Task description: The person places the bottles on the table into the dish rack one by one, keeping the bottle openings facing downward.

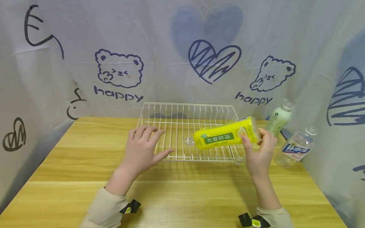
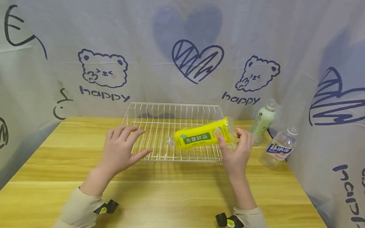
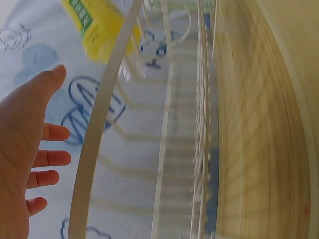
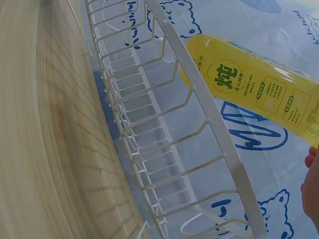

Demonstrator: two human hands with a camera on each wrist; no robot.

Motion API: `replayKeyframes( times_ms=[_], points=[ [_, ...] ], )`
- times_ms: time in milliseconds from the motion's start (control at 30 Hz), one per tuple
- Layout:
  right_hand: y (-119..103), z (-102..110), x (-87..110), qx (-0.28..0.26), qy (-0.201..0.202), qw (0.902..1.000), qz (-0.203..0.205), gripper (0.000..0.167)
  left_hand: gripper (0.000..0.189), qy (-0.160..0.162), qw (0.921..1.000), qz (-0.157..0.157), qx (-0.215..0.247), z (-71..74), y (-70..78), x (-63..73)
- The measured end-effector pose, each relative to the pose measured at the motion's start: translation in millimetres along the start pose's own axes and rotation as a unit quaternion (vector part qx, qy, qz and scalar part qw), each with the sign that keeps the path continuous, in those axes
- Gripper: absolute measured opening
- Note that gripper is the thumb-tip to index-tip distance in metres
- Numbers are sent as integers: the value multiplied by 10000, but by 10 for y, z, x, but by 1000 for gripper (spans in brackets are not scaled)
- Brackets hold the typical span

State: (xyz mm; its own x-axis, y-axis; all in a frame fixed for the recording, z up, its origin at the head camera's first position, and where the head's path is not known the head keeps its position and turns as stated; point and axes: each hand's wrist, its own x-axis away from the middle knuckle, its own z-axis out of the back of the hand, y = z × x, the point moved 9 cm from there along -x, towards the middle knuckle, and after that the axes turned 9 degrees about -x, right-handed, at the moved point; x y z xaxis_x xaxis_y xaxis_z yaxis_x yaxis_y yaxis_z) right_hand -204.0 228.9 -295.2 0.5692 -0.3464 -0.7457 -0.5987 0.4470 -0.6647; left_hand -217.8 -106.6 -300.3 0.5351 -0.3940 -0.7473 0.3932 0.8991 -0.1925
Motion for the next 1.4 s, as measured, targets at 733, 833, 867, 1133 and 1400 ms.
replayKeyframes(
  times_ms=[733, 833, 867, 1133, 1400],
  points=[
    [-71, -143, -66, -96, -8, 9999, 98, 60, 81, -2780, 9481, 1391, 673, -535, -738, 333],
    [-104, -259, -117, -105, -145, 9997, 165, 59, 83, -3256, 9290, 1526, 880, -611, -738, 398],
    [-113, -307, -134, -89, -221, 9996, 175, 59, 83, -3362, 9239, 1567, 939, -625, -741, 418],
    [-210, -662, -296, 113, -788, 9963, 320, 58, 89, -3838, 9003, 1630, 1247, -706, -725, 498],
    [-358, -1070, -471, 161, -1154, 9916, 563, 62, 95, -4001, 8936, 1619, 1235, -717, -708, 526]
  ],
)
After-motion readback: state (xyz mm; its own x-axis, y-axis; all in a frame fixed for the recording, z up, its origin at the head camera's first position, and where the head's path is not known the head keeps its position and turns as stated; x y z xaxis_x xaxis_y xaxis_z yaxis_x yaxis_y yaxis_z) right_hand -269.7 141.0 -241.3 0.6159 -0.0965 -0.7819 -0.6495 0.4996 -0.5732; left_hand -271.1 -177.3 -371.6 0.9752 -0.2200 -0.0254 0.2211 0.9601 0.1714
